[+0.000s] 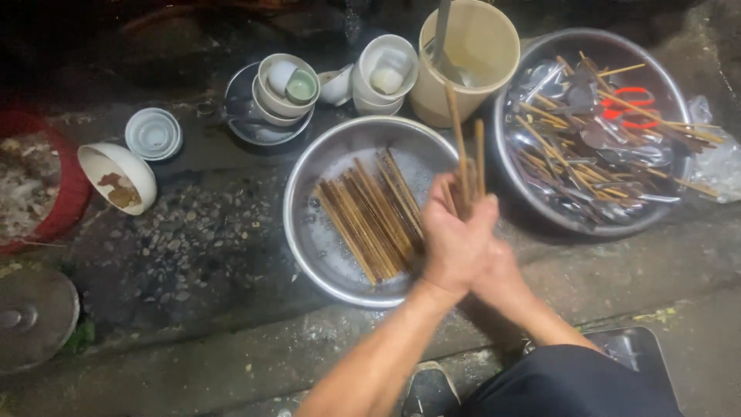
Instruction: The person washes a large metal basin and then scrubs a bundle of wooden skewers in soapy water using a yellow sponge. They rinse the skewers and place them into a separate metal basin.
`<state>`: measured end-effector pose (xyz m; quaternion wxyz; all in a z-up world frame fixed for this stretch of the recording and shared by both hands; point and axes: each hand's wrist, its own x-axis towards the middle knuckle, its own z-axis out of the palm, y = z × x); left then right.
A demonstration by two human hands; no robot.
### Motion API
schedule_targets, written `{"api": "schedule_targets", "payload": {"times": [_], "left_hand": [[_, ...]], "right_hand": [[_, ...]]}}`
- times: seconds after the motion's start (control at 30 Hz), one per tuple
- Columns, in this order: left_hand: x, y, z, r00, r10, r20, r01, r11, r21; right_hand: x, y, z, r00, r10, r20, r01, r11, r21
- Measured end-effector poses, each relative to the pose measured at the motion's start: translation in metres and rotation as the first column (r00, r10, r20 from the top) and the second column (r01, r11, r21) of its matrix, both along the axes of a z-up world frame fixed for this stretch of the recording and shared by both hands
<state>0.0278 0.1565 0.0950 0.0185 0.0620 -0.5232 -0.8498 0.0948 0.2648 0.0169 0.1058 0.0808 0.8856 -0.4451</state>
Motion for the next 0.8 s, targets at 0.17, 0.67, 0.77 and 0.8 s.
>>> {"api": "schedule_targets", "payload": {"times": [0.17,0.67,0.77,0.8], "left_hand": [[-0.035,-0.056,0.034,0.977,0.009,-0.213,-0.040,0.989,-0.140],[-0.065,-0.133,0.001,0.819,-0.122,0.561,0.486,0.666,-0.565],[-0.065,-0.152,-0.009,0.821,-0.054,0.568,0.527,0.453,-0.719],[-0.061,-0.159,-0.008,0.851,-0.044,0.523,0.497,0.383,-0.778]], "right_hand": [[-0.078,-0.061,-0.011,0.999,0.034,0.022,-0.034,0.999,-0.006],[-0.079,-0.095,-0.039,0.984,0.129,0.123,-0.154,0.961,0.229],[-0.080,-0.091,-0.037,0.980,0.144,0.138,-0.185,0.916,0.357],[-0.079,-0.090,-0.041,0.978,0.148,0.149,-0.197,0.891,0.409]]}}
